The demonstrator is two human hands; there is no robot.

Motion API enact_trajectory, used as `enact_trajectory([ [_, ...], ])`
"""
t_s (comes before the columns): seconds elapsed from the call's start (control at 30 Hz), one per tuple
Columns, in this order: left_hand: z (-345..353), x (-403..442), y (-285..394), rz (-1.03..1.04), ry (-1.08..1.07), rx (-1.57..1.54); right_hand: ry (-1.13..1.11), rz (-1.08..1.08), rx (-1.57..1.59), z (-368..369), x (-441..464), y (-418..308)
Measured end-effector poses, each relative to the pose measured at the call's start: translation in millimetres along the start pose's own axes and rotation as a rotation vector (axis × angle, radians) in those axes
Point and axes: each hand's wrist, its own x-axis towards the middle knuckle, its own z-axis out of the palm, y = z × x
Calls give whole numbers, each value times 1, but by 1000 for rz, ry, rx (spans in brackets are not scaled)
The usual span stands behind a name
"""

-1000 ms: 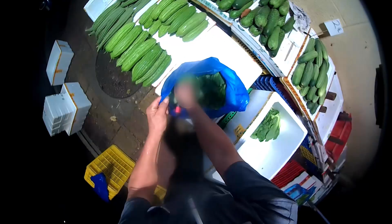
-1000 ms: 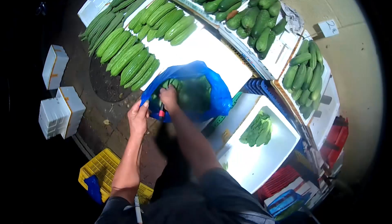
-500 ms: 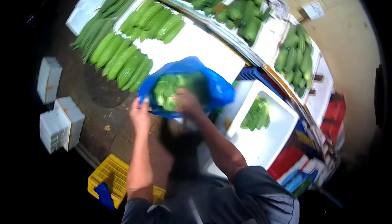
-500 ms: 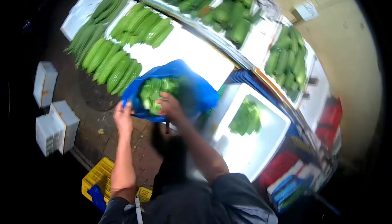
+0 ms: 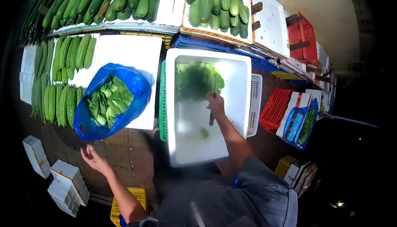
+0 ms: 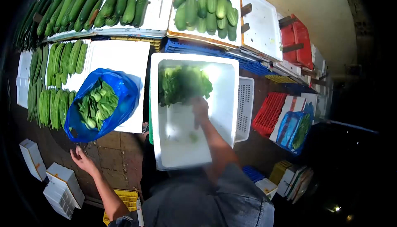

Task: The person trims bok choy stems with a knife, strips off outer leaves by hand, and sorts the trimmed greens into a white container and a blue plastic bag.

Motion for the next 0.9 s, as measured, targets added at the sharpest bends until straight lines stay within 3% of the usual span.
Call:
enact_trajectory([
  [0.07,6,-45,15,-18,-71,59,178,-195,-393,-9,90,79],
  [0.2,12,-125,-19,-141,-319,59,364,-3,-180,4,143,85],
  [0.27,27,-167,-1,-240,-403,39,398,4,-352,18,157,95],
  [0.33,40,-197,26,-390,-537,-7,405,17,-312,14,158,94],
  [0.4,49,-213,32,-338,-646,63,419,-60,-278,4,157,85],
  [0.5,61,-233,53,-479,-734,12,360,-170,-399,-22,151,63],
  [0.7,93,-248,62,-512,-849,-73,330,-171,-352,-42,152,47],
  [0.9,99,-251,55,-512,-991,-57,279,-36,-599,-37,117,36],
])
